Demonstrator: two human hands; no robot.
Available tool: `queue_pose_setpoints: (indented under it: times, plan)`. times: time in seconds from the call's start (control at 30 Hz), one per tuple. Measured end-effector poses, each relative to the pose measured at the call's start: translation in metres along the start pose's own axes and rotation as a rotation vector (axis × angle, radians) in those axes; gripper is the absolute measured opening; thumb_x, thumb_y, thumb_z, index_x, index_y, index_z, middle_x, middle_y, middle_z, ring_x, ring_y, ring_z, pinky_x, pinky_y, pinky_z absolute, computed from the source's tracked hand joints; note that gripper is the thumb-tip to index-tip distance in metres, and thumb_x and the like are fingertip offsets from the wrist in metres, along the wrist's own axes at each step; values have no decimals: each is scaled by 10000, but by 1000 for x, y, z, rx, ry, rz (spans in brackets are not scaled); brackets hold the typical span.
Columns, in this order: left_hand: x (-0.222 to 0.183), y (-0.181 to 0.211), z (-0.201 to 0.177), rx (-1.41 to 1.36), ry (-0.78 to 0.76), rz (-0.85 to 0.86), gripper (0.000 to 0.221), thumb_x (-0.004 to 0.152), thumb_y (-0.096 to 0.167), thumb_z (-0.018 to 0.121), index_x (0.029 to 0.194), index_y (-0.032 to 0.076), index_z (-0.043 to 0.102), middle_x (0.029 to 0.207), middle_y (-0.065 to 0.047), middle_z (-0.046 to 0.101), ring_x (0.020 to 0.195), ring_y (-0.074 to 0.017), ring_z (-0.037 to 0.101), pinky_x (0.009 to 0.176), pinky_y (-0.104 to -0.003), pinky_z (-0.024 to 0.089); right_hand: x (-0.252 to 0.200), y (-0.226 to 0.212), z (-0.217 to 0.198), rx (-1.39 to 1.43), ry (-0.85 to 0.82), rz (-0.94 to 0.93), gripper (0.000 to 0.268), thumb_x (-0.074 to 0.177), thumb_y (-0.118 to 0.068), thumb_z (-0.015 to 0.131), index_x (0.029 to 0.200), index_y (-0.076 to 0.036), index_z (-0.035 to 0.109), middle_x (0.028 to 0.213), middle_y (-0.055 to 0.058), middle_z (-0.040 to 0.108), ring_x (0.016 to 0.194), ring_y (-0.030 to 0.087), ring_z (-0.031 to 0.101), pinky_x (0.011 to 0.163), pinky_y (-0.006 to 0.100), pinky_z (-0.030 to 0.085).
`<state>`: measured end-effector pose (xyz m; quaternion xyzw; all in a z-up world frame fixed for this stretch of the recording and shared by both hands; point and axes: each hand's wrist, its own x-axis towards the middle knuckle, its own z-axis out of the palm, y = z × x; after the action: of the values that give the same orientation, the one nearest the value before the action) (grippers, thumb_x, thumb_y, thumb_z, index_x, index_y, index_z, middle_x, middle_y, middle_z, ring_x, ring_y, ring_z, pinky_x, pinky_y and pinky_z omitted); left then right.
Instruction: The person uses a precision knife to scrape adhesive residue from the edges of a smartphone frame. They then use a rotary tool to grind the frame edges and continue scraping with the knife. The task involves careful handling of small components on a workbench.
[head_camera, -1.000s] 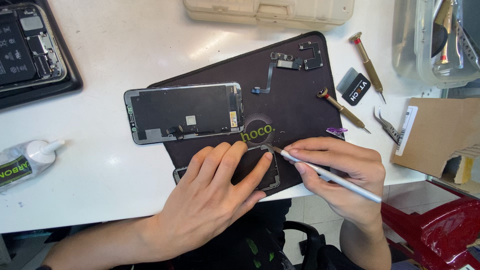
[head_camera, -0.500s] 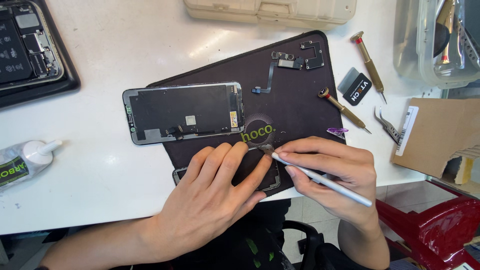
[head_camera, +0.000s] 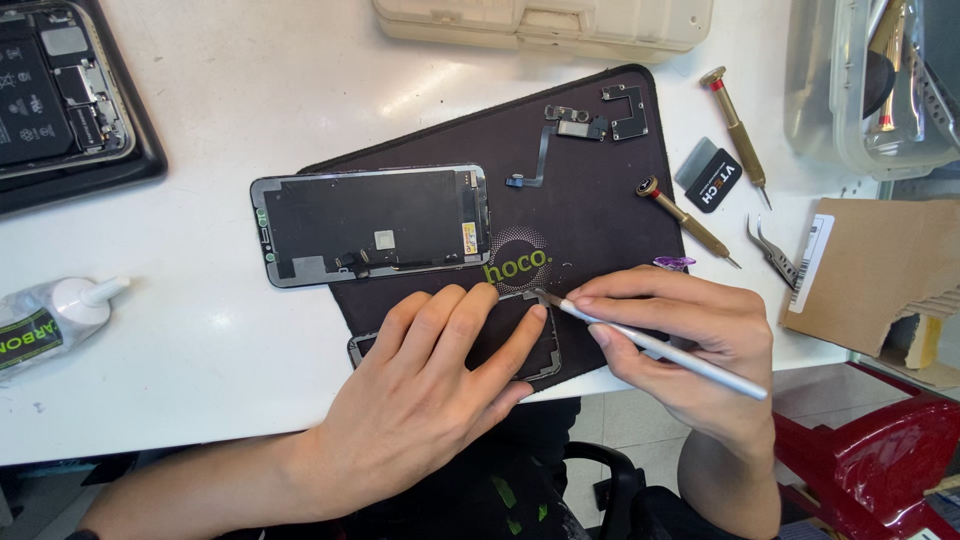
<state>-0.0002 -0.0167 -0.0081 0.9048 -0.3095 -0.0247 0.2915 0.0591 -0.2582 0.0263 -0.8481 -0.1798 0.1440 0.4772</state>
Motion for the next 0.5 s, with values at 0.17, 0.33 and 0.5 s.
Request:
queue_pose_setpoints:
  times: [0.17,0.33,0.5]
  plan:
    - [0,0,1,15,8,3,592,961,446,650,1413,69,584,1267,-218,490,1202,-351,458,1000,-479,399,-2,0,8,89,-6,-67,252,844,35,755,1094,12,746,1054,158,758,894,168,758,754,233,618]
    - [-1,0,1,21,8,1,604,962,451,648,1423,65,582,1269,-216,489,1209,-347,459,1012,-474,399,-2,1,5,42,16,16,245,820,42,753,1063,12,763,1015,154,773,818,159,752,686,232,599]
    - [0,1,1,25,14,3,602,960,457,643,1422,75,579,1268,-221,489,1202,-353,457,1005,-477,398,-4,5,9,75,25,-30,246,829,26,765,1074,7,753,1033,155,767,861,166,760,718,242,619]
